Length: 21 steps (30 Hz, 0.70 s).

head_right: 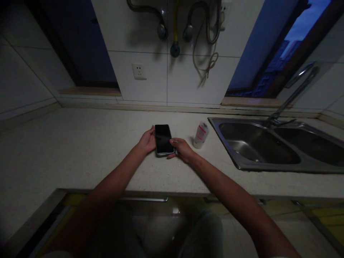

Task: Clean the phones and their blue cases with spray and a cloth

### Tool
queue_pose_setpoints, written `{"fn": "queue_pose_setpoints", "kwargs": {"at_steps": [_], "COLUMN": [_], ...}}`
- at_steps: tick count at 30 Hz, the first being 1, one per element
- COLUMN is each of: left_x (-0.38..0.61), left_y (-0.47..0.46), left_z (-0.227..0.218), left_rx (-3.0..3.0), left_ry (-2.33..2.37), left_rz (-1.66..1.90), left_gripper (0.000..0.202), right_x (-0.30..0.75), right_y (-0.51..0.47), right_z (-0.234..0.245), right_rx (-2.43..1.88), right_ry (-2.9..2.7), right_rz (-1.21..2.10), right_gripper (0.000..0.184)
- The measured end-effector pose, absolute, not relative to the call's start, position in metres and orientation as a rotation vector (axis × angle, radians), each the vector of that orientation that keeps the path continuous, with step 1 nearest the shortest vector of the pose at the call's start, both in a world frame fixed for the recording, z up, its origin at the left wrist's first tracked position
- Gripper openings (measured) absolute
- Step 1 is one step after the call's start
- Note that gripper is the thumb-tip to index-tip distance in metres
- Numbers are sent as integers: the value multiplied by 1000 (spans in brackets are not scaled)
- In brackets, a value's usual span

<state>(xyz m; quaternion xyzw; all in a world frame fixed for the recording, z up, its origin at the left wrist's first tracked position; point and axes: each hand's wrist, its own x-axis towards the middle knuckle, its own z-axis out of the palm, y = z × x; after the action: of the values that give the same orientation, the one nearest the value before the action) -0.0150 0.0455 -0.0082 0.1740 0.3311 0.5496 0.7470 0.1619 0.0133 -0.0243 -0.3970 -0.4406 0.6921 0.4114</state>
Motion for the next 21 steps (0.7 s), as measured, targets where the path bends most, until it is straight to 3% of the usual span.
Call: {"fn": "queue_pose_setpoints", "kwargs": {"at_steps": [10, 21], "left_x": [-15, -8], "left_y": [46, 49], "left_z": [-11, -23], "left_rx": [406, 537], "left_ry": [738, 961], "left_rz": [1141, 1296], "left_gripper": [26, 7], "right_x": [163, 165], "right_y": [17, 18], "right_z": [-26, -29], "right_rx": [-989, -935], "right_ry": [-1039, -1098], "right_rz": [1751, 1824], "right_gripper": [7, 18]}}
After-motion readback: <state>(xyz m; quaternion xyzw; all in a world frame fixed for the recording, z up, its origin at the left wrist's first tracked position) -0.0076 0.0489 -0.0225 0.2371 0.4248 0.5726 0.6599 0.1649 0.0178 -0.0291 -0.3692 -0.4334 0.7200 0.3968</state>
